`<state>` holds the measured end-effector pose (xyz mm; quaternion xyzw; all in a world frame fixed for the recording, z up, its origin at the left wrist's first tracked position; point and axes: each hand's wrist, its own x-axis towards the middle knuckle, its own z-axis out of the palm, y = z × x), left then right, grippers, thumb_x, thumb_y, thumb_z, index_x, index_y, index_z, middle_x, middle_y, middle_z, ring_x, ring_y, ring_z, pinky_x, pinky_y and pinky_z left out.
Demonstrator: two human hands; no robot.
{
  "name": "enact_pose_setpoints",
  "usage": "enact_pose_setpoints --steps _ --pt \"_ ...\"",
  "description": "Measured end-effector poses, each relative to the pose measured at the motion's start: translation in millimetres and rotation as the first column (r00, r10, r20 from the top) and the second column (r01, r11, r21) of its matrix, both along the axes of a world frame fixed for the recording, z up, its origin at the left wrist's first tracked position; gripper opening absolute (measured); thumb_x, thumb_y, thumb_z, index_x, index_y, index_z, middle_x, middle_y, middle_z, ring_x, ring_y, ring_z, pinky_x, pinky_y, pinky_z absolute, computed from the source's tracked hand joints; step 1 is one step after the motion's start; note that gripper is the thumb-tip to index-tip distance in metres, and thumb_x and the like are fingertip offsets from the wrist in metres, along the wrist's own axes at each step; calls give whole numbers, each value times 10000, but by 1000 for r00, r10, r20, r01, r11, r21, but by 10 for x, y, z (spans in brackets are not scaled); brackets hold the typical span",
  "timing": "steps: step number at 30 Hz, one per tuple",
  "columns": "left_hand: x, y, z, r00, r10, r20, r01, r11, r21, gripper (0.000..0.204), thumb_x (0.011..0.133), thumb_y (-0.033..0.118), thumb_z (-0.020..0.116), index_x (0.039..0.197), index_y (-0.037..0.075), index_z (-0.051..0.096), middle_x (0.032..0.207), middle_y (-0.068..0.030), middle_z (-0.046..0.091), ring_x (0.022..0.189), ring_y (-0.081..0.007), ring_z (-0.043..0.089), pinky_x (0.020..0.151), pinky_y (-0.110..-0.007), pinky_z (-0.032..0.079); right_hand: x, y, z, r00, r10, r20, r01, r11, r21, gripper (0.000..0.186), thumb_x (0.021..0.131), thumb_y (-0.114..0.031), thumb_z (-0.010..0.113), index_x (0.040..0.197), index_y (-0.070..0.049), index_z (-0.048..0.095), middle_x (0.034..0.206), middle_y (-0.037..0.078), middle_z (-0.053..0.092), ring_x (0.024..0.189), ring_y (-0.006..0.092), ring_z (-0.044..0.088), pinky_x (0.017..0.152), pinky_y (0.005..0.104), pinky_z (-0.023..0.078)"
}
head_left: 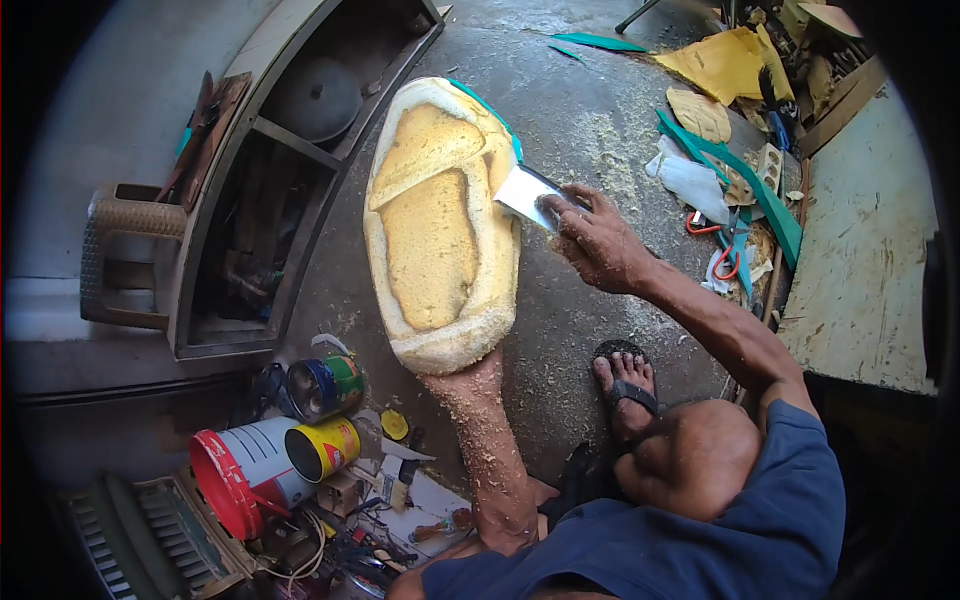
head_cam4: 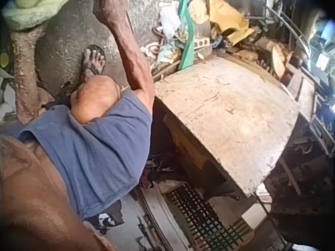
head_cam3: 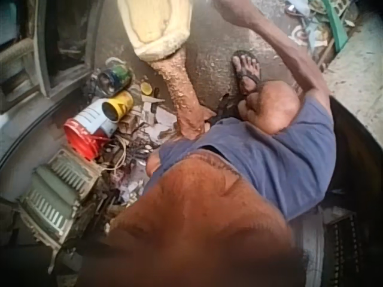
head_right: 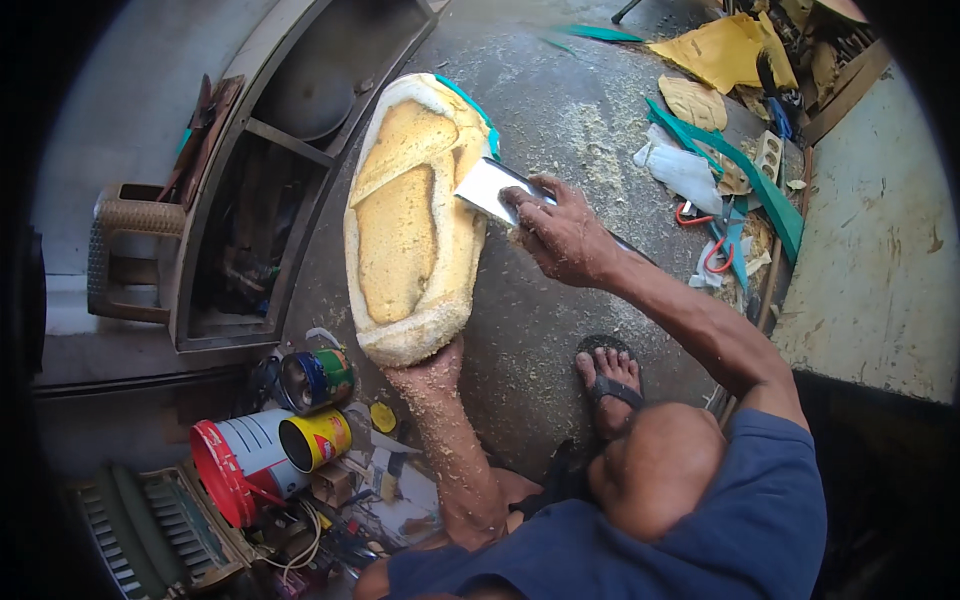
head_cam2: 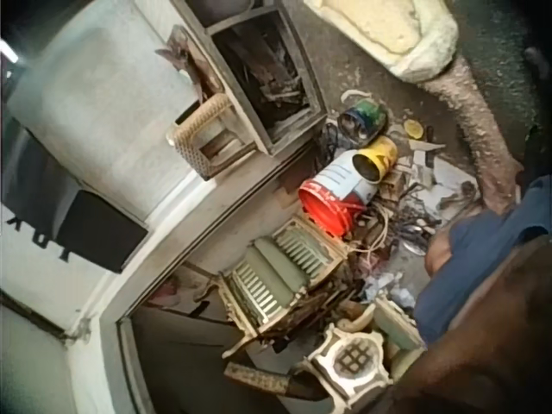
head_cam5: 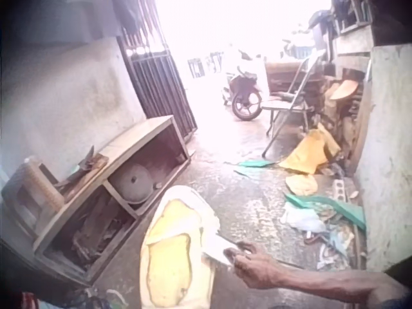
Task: The person shapes a foam motorcycle seat by using a large blade to shave off thin layers of foam and using a smaller knife to trim edges and cut away pieces of green fabric.
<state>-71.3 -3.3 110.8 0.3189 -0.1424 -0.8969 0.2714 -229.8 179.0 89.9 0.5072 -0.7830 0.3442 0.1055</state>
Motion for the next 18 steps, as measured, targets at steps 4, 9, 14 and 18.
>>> enact_pose_setpoints --steps 4,9,14,18 --pt "195 -151 99 999 9 -47 -9 1000 8 708 1013 557 470 1550 99 413 1575 -218 417 1449 -419 420 1178 -637 360 711 -309 314 968 248 42 -246 968 -57 190 912 -131 670 1003 -75 512 1463 155 541 1384 437 457 1094 586 399" --pt "333 -97 -132 997 -48 57 43 995 94 721 999 595 469 1555 139 417 1576 -180 435 1447 -394 436 1170 -632 374 -208 101 -809 198 -30 980 636 765 -105 429 1043 -321 578 1384 -65 537 1193 184 637 1044 357 672 832 462 594" --pt "1133 -392 -1566 834 -331 442 238 938 252 505 1013 479 525 1394 148 552 1379 -149 576 1135 -315 622 931 -523 540 -264 234 -950 -229 735 638 864 456 -215 514 1006 -324 653 1435 -116 463 1119 155 568 979 320 690 728 433 620" --pt "1384 129 -1631 553 -177 814 262 964 31 433 975 294 604 1324 48 535 1259 -194 543 1025 -314 580 865 -486 508 288 554 -1019 -407 669 622 780 608 -144 805 905 -256 776 1533 -98 297 1330 188 459 1019 315 691 706 424 616"
